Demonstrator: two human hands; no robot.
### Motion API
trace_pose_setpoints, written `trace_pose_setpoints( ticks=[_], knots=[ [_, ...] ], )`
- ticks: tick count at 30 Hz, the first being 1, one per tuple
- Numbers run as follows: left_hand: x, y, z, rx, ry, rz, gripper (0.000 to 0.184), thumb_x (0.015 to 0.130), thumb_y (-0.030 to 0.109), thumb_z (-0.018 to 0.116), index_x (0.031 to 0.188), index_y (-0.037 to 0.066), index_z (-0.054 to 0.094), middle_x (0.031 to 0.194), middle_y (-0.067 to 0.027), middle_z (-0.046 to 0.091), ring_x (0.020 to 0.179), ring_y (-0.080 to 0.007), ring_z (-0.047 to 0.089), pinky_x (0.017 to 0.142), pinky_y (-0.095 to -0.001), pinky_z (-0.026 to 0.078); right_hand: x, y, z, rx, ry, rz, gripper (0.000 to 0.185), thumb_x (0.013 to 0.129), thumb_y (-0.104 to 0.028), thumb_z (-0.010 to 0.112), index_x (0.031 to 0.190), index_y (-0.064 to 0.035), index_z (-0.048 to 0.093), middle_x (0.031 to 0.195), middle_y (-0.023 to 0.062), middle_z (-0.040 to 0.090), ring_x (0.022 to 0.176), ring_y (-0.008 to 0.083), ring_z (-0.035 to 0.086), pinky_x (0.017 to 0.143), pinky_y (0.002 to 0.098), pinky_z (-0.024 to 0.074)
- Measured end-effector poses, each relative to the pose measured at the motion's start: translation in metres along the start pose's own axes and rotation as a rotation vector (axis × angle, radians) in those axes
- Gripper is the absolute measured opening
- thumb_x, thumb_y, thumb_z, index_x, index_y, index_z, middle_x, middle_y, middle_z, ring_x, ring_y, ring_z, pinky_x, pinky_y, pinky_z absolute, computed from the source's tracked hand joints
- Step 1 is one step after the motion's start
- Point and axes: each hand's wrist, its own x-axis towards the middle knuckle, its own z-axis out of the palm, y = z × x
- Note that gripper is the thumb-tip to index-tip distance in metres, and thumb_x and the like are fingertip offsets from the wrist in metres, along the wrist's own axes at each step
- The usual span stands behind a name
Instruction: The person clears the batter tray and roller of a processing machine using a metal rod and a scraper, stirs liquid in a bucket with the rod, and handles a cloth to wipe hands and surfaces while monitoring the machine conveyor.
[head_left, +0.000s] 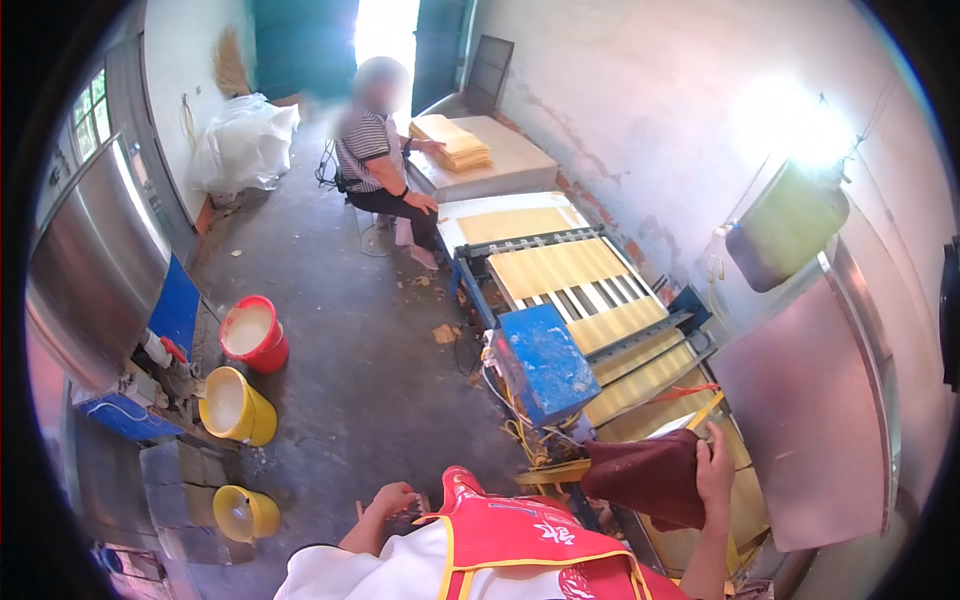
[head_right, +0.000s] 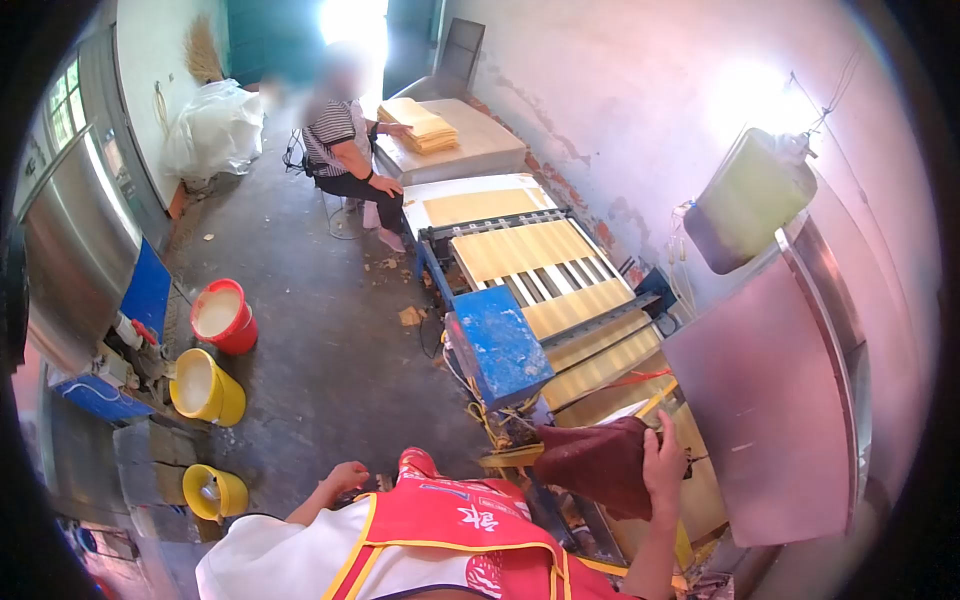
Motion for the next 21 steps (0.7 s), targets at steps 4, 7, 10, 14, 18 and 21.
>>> trace_pose_setpoints(
  ticks=[4, 7, 10, 14, 18, 21],
  knots=[
    [0.008, -0.024, -0.044, -0.02, 0.055, -0.064, 0.034, 0.084, 0.032, 0.061, 0.107, 0.01, 0.072, 0.088, -0.0092, 0.074, 0.084, -0.0227, 0.072, 0.078, -0.0376, 0.055, 0.007, -0.019, -0.008, 0.03, -0.007, 0.055, 0.046, 0.095, -0.029, 0.057, 0.137, -0.0103, 0.052, 0.084, 0.0197, 0.066, 0.08, 0.0374, 0.064, 0.074, 0.0468, 0.0478],
    [-0.001, -0.034, -0.077, 0.019, 0.195, -0.12, 0.033, 0.083, 0.03, 0.062, 0.107, 0.01, 0.071, 0.085, -0.0095, 0.074, 0.079, -0.0219, 0.072, 0.077, -0.0369, 0.055, 0.017, -0.02, -0.006, 0.033, -0.028, 0.068, 0.047, 0.094, -0.027, 0.059, 0.137, -0.01, 0.052, 0.07, 0.0154, 0.061, 0.065, 0.0317, 0.06, 0.066, 0.0448, 0.046],
    [-0.005, -0.035, -0.095, -0.057, 0.237, -0.228, 0.033, 0.083, 0.029, 0.062, 0.107, 0.008, 0.07, 0.084, -0.0098, 0.074, 0.075, -0.0209, 0.073, 0.075, -0.0355, 0.056, 0.023, -0.017, 0.0, 0.045, -0.042, 0.139, 0.045, 0.093, -0.022, 0.06, 0.135, -0.0091, 0.053, 0.064, 0.013, 0.057, 0.061, 0.0265, 0.057, 0.062, 0.0412, 0.0452],
    [-0.003, -0.05, -0.077, -0.148, 0.277, -0.212, 0.033, 0.084, 0.029, 0.063, 0.106, 0.006, 0.07, 0.084, -0.0106, 0.074, 0.074, -0.0201, 0.073, 0.073, -0.0348, 0.056, 0.029, -0.003, 0.006, 0.25, -0.075, 0.258, 0.043, 0.091, -0.01, 0.061, 0.133, -0.0087, 0.054, 0.059, 0.0014, 0.043, 0.056, 0.0086, 0.04, 0.052, 0.0292, 0.0346],
    [0.024, -0.056, -0.058, -0.135, 0.079, -0.222, 0.031, 0.084, 0.03, 0.063, 0.103, 0.005, 0.071, 0.083, -0.0108, 0.074, 0.076, -0.0206, 0.073, 0.073, -0.0355, 0.056, 0.032, -0.009, 0.01, 0.258, -0.036, 0.296, 0.042, 0.092, -0.01, 0.06, 0.133, -0.0088, 0.054, 0.059, 0.001, 0.042, 0.053, 0.0075, 0.037, 0.05, 0.0295, 0.0327],
    [0.049, -0.045, -0.073, -0.069, 0.015, -0.193, 0.03, 0.085, 0.03, 0.063, 0.101, 0.006, 0.072, 0.085, -0.0112, 0.074, 0.079, -0.0231, 0.073, 0.076, -0.0365, 0.056, 0.035, -0.015, 0.014, 0.169, 0.004, 0.359, 0.043, 0.092, -0.01, 0.057, 0.135, -0.0091, 0.052, 0.058, 0.0018, 0.043, 0.05, 0.0103, 0.04, 0.051, 0.0318, 0.0358]
  ],
)
